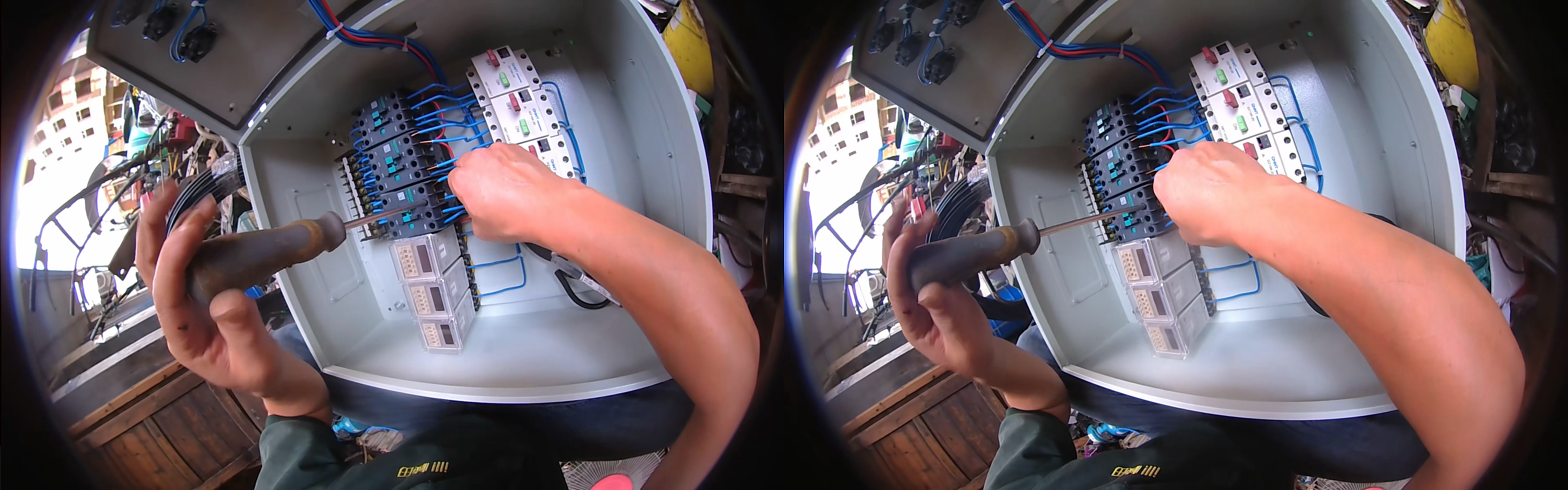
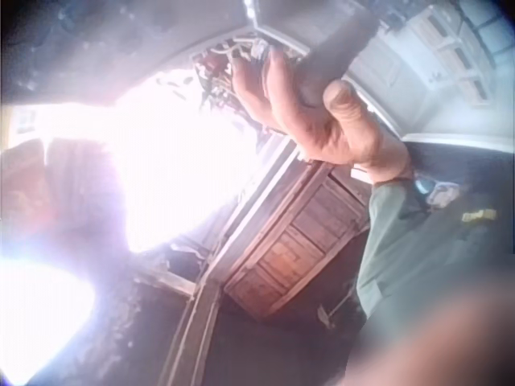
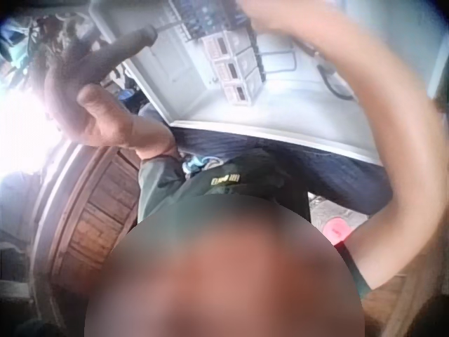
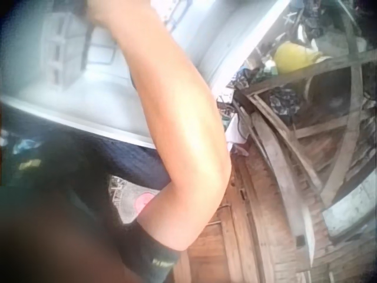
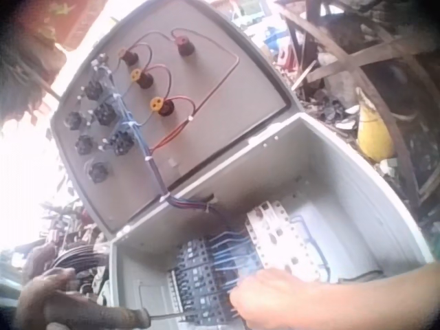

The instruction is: The person is wiring an electrical panel. They use a screwdriver to tighten connections on circuit breakers and handle blue wires to connect them to the terminals.

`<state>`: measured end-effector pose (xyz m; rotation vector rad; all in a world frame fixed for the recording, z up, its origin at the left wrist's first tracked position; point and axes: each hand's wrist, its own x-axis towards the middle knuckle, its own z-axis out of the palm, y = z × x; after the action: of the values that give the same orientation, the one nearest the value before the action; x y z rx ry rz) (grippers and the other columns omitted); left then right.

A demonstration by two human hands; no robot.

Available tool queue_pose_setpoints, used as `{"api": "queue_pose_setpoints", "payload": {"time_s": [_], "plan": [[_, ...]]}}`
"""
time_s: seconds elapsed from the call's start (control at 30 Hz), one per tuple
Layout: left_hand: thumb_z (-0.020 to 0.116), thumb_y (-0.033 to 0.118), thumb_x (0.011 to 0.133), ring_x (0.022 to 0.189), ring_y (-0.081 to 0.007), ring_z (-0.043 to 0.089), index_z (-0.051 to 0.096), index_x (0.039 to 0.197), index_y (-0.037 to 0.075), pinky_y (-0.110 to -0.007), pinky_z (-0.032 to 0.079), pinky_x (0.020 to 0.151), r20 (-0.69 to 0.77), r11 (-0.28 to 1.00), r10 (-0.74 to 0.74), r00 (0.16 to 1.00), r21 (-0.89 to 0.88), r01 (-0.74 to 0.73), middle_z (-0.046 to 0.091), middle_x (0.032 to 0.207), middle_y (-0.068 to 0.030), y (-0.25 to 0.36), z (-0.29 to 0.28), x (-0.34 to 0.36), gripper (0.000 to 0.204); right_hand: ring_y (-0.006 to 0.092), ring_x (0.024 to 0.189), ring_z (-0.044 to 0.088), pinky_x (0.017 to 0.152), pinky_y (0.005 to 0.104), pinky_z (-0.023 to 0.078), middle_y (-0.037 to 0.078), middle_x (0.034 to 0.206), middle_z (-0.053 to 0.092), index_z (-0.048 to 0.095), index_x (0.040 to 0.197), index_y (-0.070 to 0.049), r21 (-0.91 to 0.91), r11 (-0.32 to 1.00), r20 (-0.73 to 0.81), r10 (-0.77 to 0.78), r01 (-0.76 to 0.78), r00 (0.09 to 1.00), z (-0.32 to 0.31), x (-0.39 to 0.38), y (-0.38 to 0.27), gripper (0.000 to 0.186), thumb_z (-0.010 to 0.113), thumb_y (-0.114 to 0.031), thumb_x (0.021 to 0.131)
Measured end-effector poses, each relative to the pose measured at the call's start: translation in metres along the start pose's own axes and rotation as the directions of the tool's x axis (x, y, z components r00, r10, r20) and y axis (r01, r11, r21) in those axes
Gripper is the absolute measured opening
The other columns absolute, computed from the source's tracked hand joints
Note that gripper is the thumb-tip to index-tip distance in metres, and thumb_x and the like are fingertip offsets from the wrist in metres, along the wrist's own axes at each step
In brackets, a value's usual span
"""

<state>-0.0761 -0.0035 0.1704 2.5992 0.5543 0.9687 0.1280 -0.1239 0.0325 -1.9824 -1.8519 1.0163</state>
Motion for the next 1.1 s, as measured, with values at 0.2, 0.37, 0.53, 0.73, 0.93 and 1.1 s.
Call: {"api": "queue_pose_setpoints", "payload": {"time_s": [0.2, 0.37, 0.53, 0.73, 0.93, 1.1], "plan": [[0.063, 0.024, 0.099, 0.114, -0.0390, 0.065, 0.065, 0.126, 0.018, -0.045, 0.058, 0.090, 0.127, 0.967, 0.089, 0.988, -0.248, -0.056, 0.052, 0.139, -0.0323, 0.011, 0.004, -0.003, 0.028, 0.0367, 0.091, 0.071, 0.083, 0.0427, 0.058, 0.022, 0.090, 0.072, 0.074, 0.085, 0.002, 0.032, 0.999, -0.031, -0.007, 0.008, 0.999, 0.002, 0.004, -0.001, 0.016, 0.067, -0.003, 0.072], [0.069, 0.037, 0.096, 0.104, -0.0320, 0.066, 0.062, 0.127, 0.015, -0.044, 0.058, 0.090, 0.132, 0.974, 0.127, 0.983, -0.204, -0.098, 0.057, 0.127, -0.0307, -0.006, -0.005, -0.002, 0.039, 0.0378, 0.091, 0.071, 0.084, 0.0424, 0.057, 0.022, 0.091, 0.072, 0.074, 0.085, 0.002, 0.047, 0.999, -0.032, 0.019, -0.018, 0.999, 0.002, -0.003, 0.002, 0.016, 0.067, -0.003, 0.072], [0.071, 0.049, 0.092, 0.110, -0.0311, 0.064, 0.058, 0.137, 0.017, -0.038, 0.056, 0.090, 0.142, 0.975, 0.033, 0.989, -0.220, -0.001, 0.049, 0.139, -0.0350, -0.005, -0.007, -0.005, 0.056, 0.0375, 0.091, 0.071, 0.084, 0.0431, 0.057, 0.022, 0.092, 0.072, 0.075, 0.087, 0.001, 0.055, 0.999, -0.048, 0.004, -0.001, 0.999, 0.009, 0.004, 0.002, 0.016, 0.067, -0.003, 0.073], [0.069, 0.040, 0.095, 0.122, -0.0432, 0.060, 0.059, 0.138, 0.019, -0.046, 0.054, 0.098, 0.110, 0.905, -0.034, 0.993, -0.419, 0.078, 0.039, 0.149, -0.0371, 0.017, 0.011, -0.005, 0.049, 0.0370, 0.090, 0.072, 0.082, 0.0437, 0.058, 0.020, 0.091, 0.073, 0.076, 0.088, -0.001, 0.017, 1.000, -0.059, -0.007, 0.008, 0.998, 0.015, 0.010, -0.001, 0.017, 0.066, -0.002, 0.074], [0.075, 0.043, 0.090, 0.097, -0.0289, 0.061, 0.063, 0.132, 0.017, -0.041, 0.055, 0.086, -0.053, 0.912, -0.102, 0.993, -0.403, 0.072, 0.054, 0.124, -0.0222, 0.001, 0.007, -0.020, 0.051, 0.0371, 0.088, 0.072, 0.081, 0.0436, 0.059, 0.020, 0.090, 0.073, 0.076, 0.088, -0.001, -0.013, 1.000, -0.096, -0.006, 0.005, 0.995, 0.017, 0.006, -0.001, 0.018, 0.066, -0.002, 0.073], [0.073, 0.030, 0.091, 0.102, -0.0335, 0.062, 0.061, 0.133, 0.011, -0.045, 0.056, 0.088, 0.073, 0.806, 0.037, 0.997, -0.591, 0.014, 0.057, 0.124, -0.0261, -0.021, -0.001, -0.008, 0.048, 0.0376, 0.090, 0.071, 0.082, 0.0439, 0.058, 0.020, 0.091, 0.073, 0.076, 0.088, -0.001, 0.013, 0.999, -0.054, 0.030, -0.029, 0.998, 0.020, 0.013, -0.001, 0.018, 0.066, -0.001, 0.073]]}}
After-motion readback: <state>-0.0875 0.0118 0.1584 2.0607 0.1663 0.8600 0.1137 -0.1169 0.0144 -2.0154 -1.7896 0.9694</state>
